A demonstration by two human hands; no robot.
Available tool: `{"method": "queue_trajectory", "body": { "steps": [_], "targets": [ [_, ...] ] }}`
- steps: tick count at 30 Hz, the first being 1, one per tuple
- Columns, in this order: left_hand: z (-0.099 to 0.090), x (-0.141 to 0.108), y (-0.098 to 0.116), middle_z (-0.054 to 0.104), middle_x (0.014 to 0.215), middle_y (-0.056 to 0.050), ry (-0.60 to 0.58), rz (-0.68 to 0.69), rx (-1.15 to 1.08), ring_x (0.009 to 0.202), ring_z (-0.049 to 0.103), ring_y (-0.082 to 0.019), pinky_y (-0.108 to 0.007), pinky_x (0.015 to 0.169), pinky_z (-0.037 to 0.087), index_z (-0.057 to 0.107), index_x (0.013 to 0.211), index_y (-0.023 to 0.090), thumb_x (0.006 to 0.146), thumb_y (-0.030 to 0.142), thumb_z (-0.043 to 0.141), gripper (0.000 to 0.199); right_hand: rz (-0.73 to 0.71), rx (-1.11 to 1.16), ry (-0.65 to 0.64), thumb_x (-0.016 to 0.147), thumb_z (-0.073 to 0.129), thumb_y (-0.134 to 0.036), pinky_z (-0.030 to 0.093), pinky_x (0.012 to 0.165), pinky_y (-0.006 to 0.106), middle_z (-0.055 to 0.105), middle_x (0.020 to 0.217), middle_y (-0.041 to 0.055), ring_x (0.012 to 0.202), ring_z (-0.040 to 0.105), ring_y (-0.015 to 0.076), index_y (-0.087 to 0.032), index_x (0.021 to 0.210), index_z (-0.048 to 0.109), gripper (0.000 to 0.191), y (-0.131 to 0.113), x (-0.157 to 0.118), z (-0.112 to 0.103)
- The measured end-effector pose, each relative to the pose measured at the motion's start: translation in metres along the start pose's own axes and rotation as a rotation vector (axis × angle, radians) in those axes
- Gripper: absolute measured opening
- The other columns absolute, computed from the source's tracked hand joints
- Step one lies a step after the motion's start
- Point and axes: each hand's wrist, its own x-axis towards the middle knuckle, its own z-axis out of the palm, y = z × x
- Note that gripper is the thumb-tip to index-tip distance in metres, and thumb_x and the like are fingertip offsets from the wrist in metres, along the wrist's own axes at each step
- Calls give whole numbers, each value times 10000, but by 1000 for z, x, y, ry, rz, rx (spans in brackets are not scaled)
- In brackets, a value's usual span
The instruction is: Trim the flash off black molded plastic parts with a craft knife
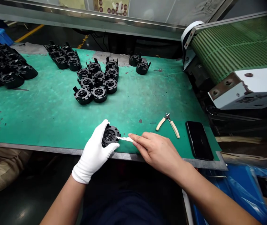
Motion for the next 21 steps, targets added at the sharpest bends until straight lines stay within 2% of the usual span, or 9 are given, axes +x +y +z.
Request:
{"method": "queue_trajectory", "body": {
  "steps": [3, 5, 8, 10, 11, 13, 15, 18, 21],
  "targets": [
    [-3, 1, 1, 399, 1611, -96, -3, 5, 27, 1499, 380, -262, -459, 1279, 327, 266, 1580, 259, 890, 440, 736, 854, 180, -187, 18, 1061, 420, -440, 431, 583, 346, 718, 896, 55, 775, 676, 245, -358, 1380, 646, 400, 26, 10, -3],
    [-8, 4, 2, 375, 1631, -76, -59, 0, 26, 1513, 357, -240, -433, 1293, 297, 250, 1588, 268, 894, 423, 734, 860, 279, -172, 52, 1059, 425, -435, 499, 655, 377, 752, 1007, 52, 865, 705, 273, -344, 1364, 658, 394, 42, 12, -5],
    [-26, 15, 1, 260, 1690, 5, -298, 70, -1, 1550, 276, -198, -385, 1305, 253, 236, 1593, 345, 933, 375, 690, 801, 201, 53, 73, 1070, 421, -429, 551, 908, 405, 732, 1241, 6, 1104, 691, 254, -334, 1372, 643, 387, 51, 8, -7],
    [-42, 23, -3, 202, 1704, 54, -361, 131, -11, 1563, 235, -189, -376, 1308, 234, 316, 1563, 388, 976, 340, 621, 664, 126, 185, 36, 1073, 425, -423, 535, 999, 387, 710, 1303, -8, 1156, 677, 228, -318, 1364, 648, 382, 47, 2, -5],
    [-50, 26, -6, 218, 1699, 55, -307, 140, -19, 1562, 242, -198, -387, 1310, 232, 380, 1536, 385, 991, 336, 593, 587, 113, 223, 13, 1071, 431, -423, 533, 1015, 386, 709, 1306, -7, 1156, 677, 225, -312, 1363, 650, 381, 44, -1, -4],
    [-59, 26, -9, 318, 1667, 14, -98, 90, -76, 1537, 311, -231, -427, 1307, 251, 461, 1495, 353, 995, 372, 584, 516, 115, 267, -14, 1070, 437, -426, 534, 1017, 392, 713, 1296, 2, 1144, 682, 229, -309, 1361, 653, 380, 39, -4, -2],
    [-59, 20, -10, 377, 1638, -40, 38, -4, -173, 1511, 361, -280, -474, 1294, 285, 422, 1523, 326, 933, 460, 678, 657, 99, 298, -13, 1071, 439, -419, 539, 989, 383, 714, 1292, 6, 1129, 684, 225, -311, 1362, 651, 376, 34, -3, -2],
    [-38, 7, -6, 310, 1665, -91, 8, -103, -203, 1521, 329, -343, -521, 1278, 307, 260, 1591, 308, 733, 565, 858, 1077, -5, 314, -15, 1077, 434, -402, 539, 898, 338, 737, 1218, 11, 1052, 695, 201, -311, 1360, 651, 368, 25, 5, -5],
    [-10, -1, -1, 409, 1598, -143, 31, -102, -81, 1468, 419, -350, -534, 1247, 358, 215, 1599, 259, 735, 583, 849, 1120, -90, 240, -14, 1078, 429, -425, 517, 818, 313, 754, 1104, 21, 978, 695, 193, -321, 1356, 656, 374, 14, 20, -11]
  ]
}}
